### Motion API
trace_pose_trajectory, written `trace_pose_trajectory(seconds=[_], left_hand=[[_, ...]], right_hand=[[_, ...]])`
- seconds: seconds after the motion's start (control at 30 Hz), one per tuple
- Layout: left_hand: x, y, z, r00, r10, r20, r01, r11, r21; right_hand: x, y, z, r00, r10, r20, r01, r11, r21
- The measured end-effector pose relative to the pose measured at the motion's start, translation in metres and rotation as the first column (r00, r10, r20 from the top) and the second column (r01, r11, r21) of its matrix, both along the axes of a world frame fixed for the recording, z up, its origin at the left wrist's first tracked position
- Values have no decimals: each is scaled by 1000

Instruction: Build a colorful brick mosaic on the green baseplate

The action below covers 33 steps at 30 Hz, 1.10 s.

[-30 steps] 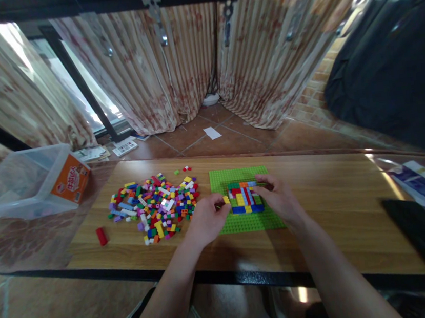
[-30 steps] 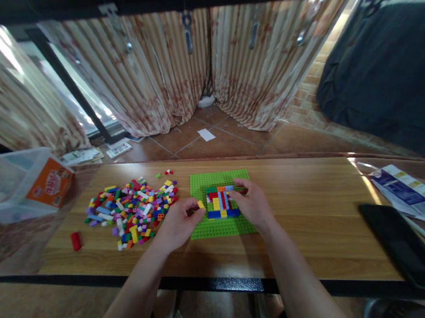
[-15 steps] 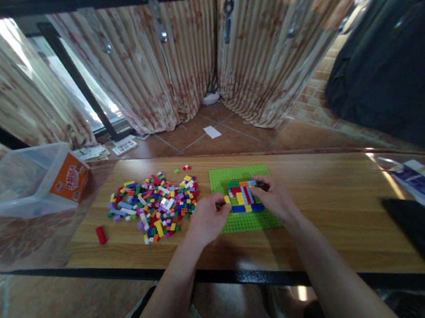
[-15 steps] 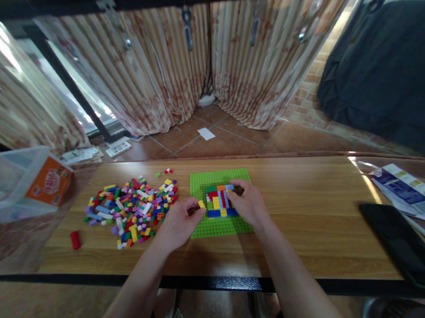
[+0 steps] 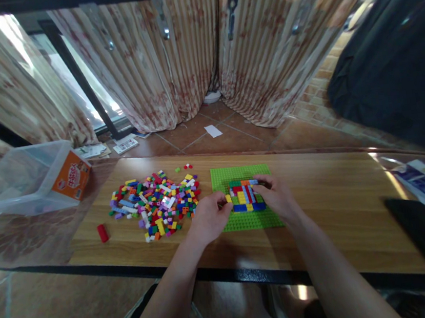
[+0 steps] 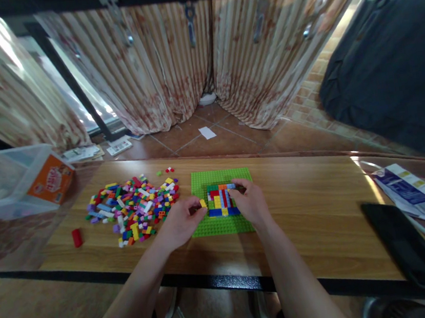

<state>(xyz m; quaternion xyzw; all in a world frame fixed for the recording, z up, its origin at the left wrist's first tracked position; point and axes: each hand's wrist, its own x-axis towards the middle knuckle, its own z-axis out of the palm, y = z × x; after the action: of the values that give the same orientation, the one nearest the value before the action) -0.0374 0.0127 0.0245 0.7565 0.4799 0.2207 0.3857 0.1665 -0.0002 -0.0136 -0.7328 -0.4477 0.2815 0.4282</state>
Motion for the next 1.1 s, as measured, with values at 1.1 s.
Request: trace_pose_trajectory(seconds=[1.1], left_hand=[[2,0,-5,999,-1,-36,2,999,34]], right_hand=[[8,-4,0,968,44,-246,-27,997,70]])
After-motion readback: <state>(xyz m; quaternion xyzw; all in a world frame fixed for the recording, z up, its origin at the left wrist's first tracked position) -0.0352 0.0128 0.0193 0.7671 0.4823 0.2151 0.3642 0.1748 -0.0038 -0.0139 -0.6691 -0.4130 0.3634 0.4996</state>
